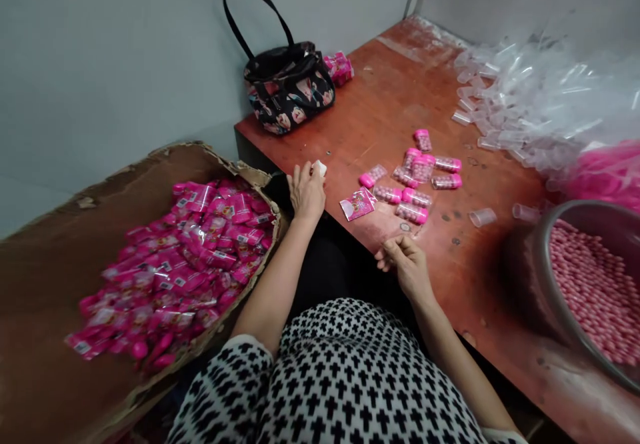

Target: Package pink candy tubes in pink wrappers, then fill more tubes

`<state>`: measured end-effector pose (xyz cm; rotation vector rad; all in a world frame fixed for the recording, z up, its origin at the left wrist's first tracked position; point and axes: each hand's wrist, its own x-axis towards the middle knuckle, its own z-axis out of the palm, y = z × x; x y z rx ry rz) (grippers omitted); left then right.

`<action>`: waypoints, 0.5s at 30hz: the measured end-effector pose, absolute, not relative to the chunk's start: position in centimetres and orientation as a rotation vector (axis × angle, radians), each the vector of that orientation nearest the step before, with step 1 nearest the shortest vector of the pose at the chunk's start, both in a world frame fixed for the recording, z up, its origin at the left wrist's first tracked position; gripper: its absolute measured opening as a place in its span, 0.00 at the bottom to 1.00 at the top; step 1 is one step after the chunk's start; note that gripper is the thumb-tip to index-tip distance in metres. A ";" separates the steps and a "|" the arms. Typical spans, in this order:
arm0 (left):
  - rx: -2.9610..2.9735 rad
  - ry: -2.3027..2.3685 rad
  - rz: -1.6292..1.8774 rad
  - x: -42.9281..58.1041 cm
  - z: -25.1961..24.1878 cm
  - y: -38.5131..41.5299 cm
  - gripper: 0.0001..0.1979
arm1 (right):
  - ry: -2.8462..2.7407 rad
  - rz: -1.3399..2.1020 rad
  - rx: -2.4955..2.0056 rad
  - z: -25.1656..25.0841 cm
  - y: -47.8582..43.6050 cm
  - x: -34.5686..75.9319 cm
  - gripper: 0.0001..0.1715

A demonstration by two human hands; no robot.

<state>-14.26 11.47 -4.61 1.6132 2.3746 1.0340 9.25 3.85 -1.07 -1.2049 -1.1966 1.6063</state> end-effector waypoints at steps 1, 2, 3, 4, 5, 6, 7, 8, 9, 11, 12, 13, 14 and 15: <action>1.599 2.331 1.048 -14.9 -4.9 11.6 0.20 | -1.197 1.609 -1.204 -1.1 3.9 9.1 0.17; 1.578 2.291 1.079 -15.4 -5.2 11.7 0.19 | -1.194 1.611 -1.204 -1.2 3.9 9.0 0.17; 1.553 2.261 1.121 -15.7 -5.4 11.7 0.17 | -1.190 1.613 -1.204 -1.2 3.9 9.0 0.17; 1.527 2.241 1.170 -15.8 -5.4 11.7 0.15 | -1.186 1.614 -1.206 -1.2 3.9 8.9 0.16; 1.507 2.230 1.218 -15.8 -5.3 11.6 0.13 | -1.182 1.614 -1.208 -1.2 3.9 8.9 0.16; 1.505 2.221 1.259 -15.5 -5.1 11.6 0.11 | -1.178 1.613 -1.212 -1.2 3.9 9.0 0.17; 1.526 2.206 1.286 -15.0 -4.7 11.6 0.11 | -1.174 1.613 -1.215 -1.2 3.9 9.0 0.17; 1.569 2.180 1.301 -14.4 -4.4 11.7 0.12 | -1.170 1.612 -1.220 -1.2 3.8 9.1 0.17; 1.634 2.135 1.299 -13.6 -3.9 11.9 0.15 | -1.167 1.611 -1.224 -1.2 3.8 9.1 0.18; 1.793 1.987 1.239 -11.8 -3.2 12.4 0.20 | -1.166 1.605 -1.228 -1.1 3.7 9.2 0.18; 1.864 1.901 1.190 -11.1 -2.9 12.6 0.20 | -1.170 1.603 -1.227 -1.1 3.6 9.3 0.18; 1.925 1.825 1.138 -10.5 -2.6 12.7 0.19 | -1.173 1.601 -1.226 -1.0 3.5 9.4 0.18; 1.973 1.766 1.085 -10.1 -2.5 12.7 0.18 | -1.175 1.600 -1.225 -1.0 3.5 9.5 0.17; 2.008 1.727 1.036 -9.9 -2.5 12.4 0.18 | -1.175 1.599 -1.227 -0.9 3.4 9.6 0.17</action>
